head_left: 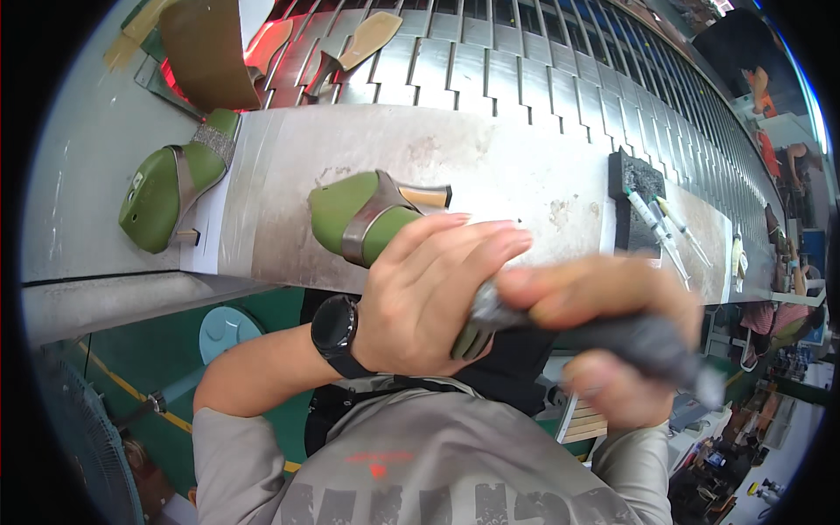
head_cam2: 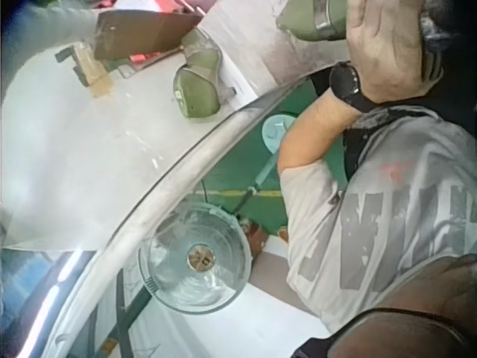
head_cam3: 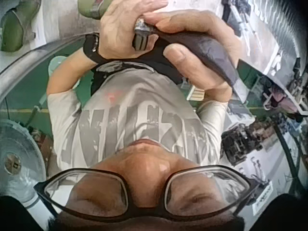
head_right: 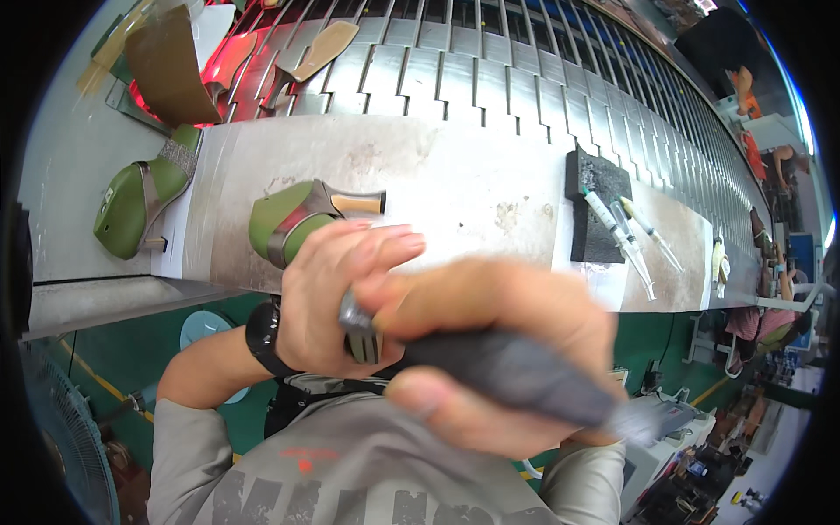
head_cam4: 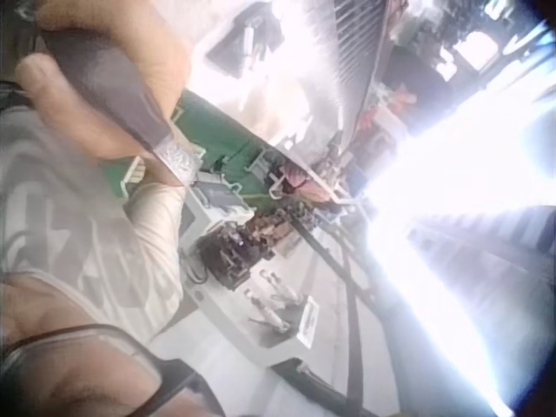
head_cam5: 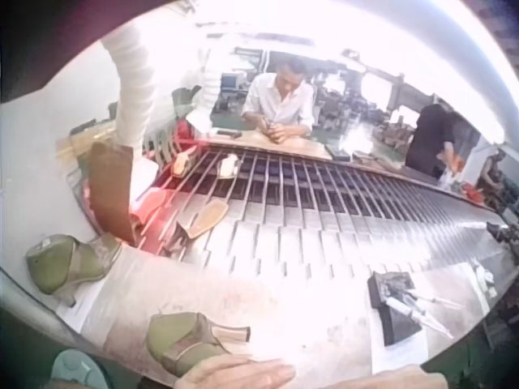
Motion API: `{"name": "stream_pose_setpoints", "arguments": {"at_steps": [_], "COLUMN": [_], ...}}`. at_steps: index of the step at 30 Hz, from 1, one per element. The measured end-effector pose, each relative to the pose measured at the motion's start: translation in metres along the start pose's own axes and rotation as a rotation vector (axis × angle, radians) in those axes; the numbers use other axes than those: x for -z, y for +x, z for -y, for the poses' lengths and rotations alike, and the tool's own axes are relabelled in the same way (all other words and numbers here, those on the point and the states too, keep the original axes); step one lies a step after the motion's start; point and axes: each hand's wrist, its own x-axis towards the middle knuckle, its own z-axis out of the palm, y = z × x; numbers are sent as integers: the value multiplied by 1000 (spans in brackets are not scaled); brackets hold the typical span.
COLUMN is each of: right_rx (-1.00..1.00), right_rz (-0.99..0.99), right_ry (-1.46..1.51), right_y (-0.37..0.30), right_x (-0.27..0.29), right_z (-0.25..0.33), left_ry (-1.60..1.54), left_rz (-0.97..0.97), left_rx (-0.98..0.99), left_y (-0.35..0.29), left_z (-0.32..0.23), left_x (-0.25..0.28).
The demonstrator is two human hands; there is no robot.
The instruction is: The person attaches shoe soles to lasted shoe uppers by hand, applies adhesive along the edges using a syringe, and hammers the soles into place with a cobbler's hammer.
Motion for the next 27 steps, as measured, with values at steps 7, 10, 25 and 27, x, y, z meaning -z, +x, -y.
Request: {"name": "stream_pose_setpoints", "arguments": {"at_steps": [7, 10, 25, 27], "right_rx": [-111, -137, -22, 127], "right_rz": [-204, -192, 122, 168], "right_ry": [183, 210, -237, -322], "right_y": [-67, -70, -21, -28], "right_x": [-74, -81, -32, -47], "right_z": [-98, -108, -49, -58], "left_ry": [648, 645, 635, 648], "left_rz": [-99, -125, -184, -189], "left_rx": [73, 74, 117, 131], "left_y": [-98, -102, -102, -106], "left_z": [49, 56, 52, 52], "left_x": [-17, -19, -21, -22]}}
